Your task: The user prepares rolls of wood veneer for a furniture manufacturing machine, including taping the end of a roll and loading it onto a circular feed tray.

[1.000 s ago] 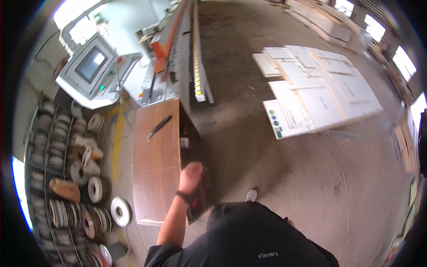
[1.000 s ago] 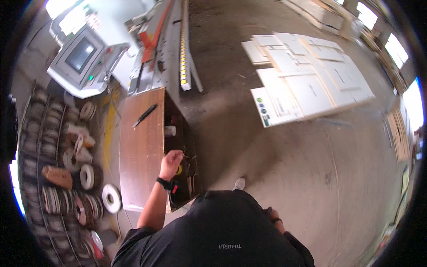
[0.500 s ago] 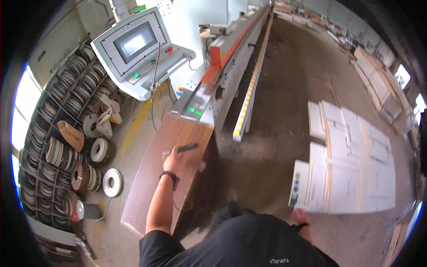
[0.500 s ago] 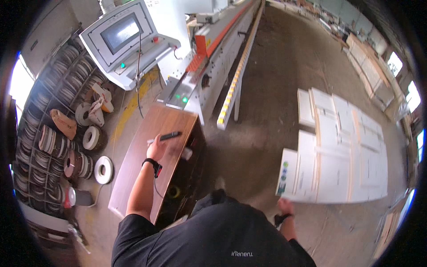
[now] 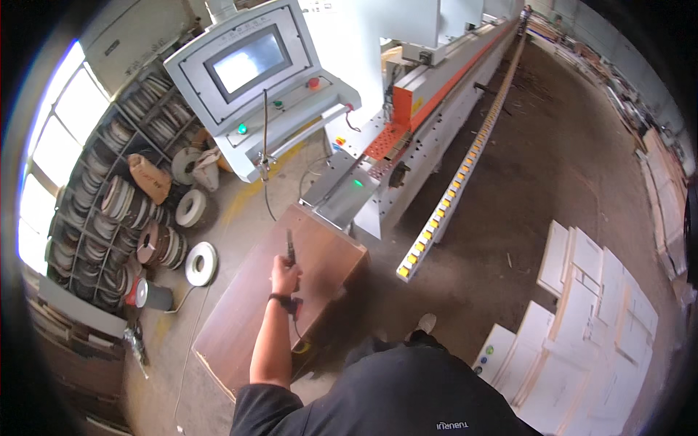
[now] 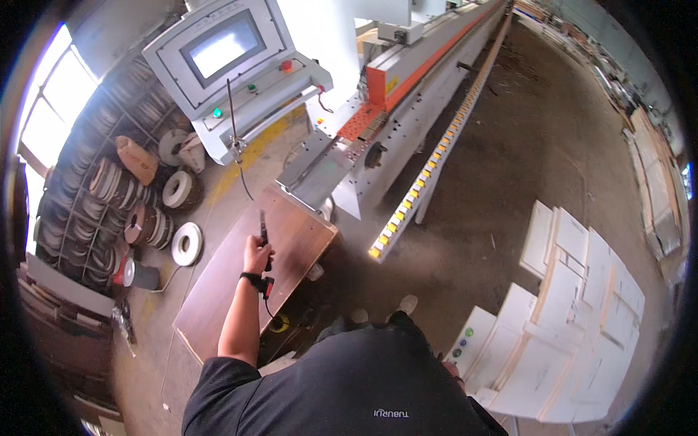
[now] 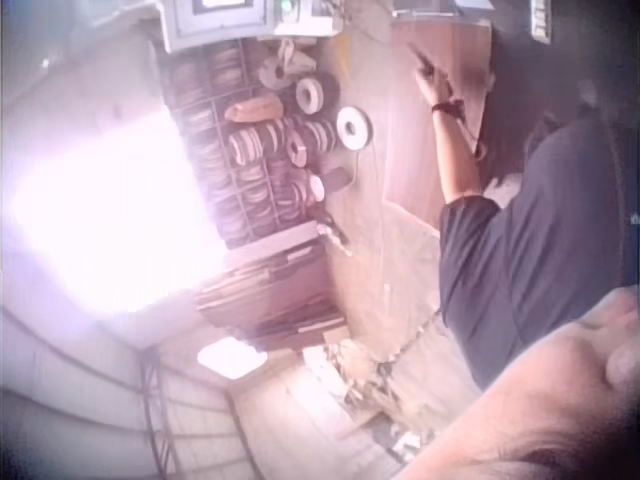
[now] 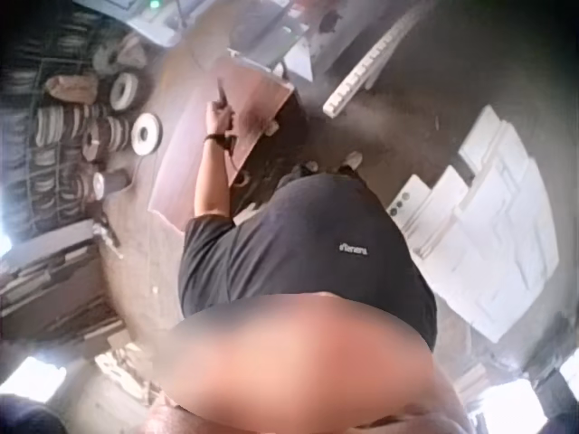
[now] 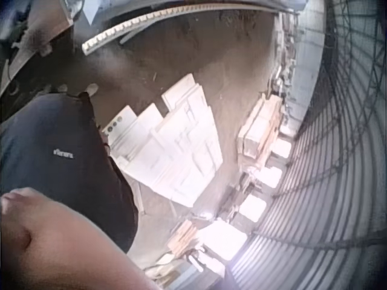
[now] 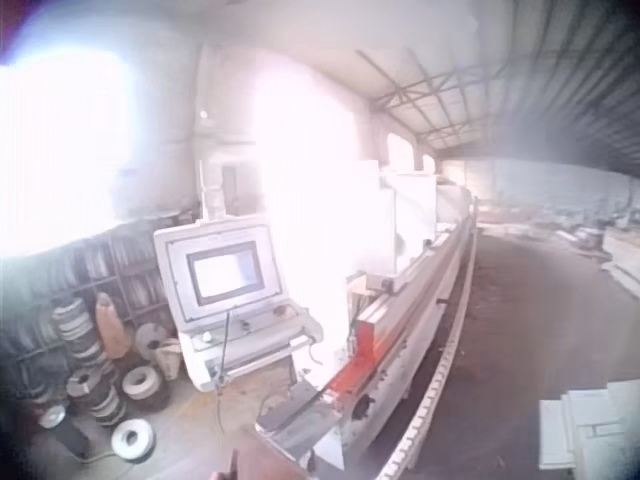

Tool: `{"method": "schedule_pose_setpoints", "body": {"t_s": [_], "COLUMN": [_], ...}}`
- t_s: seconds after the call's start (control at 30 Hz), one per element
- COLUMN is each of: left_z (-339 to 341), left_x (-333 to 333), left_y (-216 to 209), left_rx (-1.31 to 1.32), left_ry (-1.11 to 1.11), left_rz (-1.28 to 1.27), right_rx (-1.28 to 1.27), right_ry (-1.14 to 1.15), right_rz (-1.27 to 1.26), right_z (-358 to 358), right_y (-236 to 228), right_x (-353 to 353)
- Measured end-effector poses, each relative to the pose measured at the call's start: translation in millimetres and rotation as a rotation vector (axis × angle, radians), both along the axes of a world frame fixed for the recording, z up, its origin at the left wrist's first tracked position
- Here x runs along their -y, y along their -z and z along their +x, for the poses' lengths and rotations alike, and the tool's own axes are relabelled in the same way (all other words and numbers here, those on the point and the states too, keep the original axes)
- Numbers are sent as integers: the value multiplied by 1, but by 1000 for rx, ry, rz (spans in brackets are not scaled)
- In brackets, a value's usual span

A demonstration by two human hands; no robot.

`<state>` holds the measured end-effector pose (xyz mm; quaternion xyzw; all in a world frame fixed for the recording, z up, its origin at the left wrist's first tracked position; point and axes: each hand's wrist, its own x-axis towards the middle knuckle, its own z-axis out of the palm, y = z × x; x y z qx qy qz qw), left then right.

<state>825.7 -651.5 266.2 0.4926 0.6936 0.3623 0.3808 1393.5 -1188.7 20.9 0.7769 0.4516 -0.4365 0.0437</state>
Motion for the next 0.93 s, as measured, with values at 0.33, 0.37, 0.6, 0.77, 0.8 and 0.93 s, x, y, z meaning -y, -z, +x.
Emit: {"method": "schedule_pose_setpoints", "body": {"t_s": [0.33,0.37,0.6,0.77,0.8,0.93], "left_z": [-129,-139,-100,-56,-71,-68], "left_x": [-14,-23,-118,-226,-232,-321], "left_y": [-255,-288,-427,-370,-355,-327], "left_rx": [-943,-1154,-1793,-1477,-1462,-1210], "left_ry": [-296,-207,73,155,161,236], "left_rz": [648,736,709,730,683,562], "right_rx": [-416,-416,-410,-334,-430,-418], "right_ry": [666,674,715,520,513,553], "right_rz": [164,198,296,306,124,283], "right_z": [127,134,125,100,55,30], "right_y": [-98,-101,-122,-65,-136,-160], "right_x": [-258,-276,-335,-276,-300,-291]}}
